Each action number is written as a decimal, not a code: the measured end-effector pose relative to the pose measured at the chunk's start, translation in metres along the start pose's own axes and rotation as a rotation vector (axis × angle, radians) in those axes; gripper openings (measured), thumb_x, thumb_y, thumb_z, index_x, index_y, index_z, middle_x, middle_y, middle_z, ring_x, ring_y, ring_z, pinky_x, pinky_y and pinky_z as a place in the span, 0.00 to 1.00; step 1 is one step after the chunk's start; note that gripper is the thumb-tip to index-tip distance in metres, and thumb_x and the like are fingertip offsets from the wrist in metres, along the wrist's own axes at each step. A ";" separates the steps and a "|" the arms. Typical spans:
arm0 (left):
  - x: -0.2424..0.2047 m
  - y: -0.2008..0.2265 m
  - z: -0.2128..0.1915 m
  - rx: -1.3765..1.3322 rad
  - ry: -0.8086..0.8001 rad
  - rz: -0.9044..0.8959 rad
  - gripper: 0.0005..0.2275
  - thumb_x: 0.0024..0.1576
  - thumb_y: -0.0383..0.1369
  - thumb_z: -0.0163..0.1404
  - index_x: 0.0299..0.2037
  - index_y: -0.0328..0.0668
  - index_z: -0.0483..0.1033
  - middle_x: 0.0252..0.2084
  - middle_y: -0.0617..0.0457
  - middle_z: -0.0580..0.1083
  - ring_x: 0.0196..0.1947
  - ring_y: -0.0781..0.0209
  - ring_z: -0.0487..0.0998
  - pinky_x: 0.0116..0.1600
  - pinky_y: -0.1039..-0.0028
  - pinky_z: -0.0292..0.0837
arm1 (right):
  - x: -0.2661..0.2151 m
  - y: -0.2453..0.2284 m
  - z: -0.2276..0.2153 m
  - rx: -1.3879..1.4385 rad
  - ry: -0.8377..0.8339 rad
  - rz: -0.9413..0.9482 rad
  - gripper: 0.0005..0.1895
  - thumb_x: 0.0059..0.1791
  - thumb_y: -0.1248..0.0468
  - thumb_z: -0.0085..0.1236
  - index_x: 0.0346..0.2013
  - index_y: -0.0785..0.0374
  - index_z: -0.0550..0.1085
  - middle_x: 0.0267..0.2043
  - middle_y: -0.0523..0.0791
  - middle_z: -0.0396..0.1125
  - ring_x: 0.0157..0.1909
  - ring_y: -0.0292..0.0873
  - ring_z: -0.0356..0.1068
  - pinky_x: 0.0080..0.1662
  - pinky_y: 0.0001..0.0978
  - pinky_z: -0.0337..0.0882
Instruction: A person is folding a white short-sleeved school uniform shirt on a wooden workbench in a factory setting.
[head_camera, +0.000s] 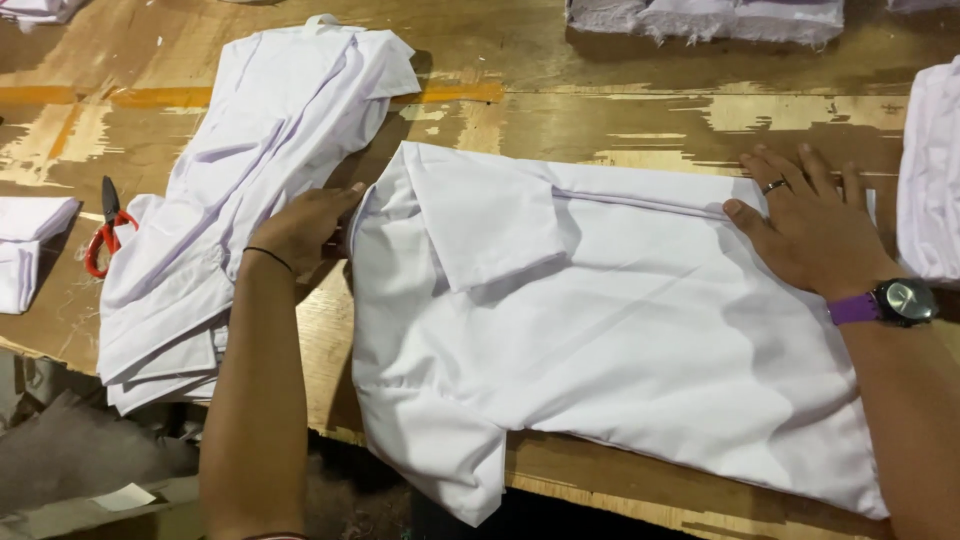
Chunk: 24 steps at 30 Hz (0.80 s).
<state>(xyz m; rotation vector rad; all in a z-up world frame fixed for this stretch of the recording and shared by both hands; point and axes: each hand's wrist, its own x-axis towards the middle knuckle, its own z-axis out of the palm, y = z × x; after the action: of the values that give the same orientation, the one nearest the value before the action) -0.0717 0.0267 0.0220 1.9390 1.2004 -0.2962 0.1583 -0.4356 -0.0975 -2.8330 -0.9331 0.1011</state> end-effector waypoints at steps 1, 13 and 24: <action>0.010 -0.010 0.004 -0.330 -0.016 0.064 0.13 0.64 0.45 0.50 0.44 0.43 0.73 0.33 0.54 0.69 0.32 0.62 0.70 0.40 0.70 0.71 | 0.000 0.002 0.003 0.002 0.025 -0.011 0.40 0.56 0.37 0.23 0.75 0.55 0.54 0.81 0.42 0.45 0.81 0.56 0.37 0.69 0.69 0.40; 0.017 -0.028 0.027 -0.723 0.067 0.045 0.16 0.58 0.44 0.55 0.49 0.45 0.77 0.39 0.56 0.77 0.36 0.61 0.79 0.37 0.66 0.77 | -0.001 -0.001 -0.001 0.029 0.004 0.001 0.39 0.55 0.38 0.26 0.75 0.55 0.55 0.81 0.42 0.46 0.81 0.57 0.38 0.70 0.69 0.39; 0.045 -0.046 0.032 -0.917 0.050 0.169 0.12 0.59 0.38 0.57 0.52 0.49 0.78 0.34 0.61 0.77 0.29 0.70 0.76 0.32 0.75 0.75 | 0.000 -0.001 -0.006 0.022 -0.001 0.002 0.39 0.55 0.37 0.25 0.76 0.54 0.53 0.81 0.43 0.45 0.81 0.55 0.36 0.69 0.68 0.39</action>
<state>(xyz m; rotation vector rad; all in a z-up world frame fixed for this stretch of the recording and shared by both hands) -0.0797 0.0414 -0.0481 1.2197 0.9447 0.3504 0.1585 -0.4351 -0.0919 -2.8135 -0.9235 0.1119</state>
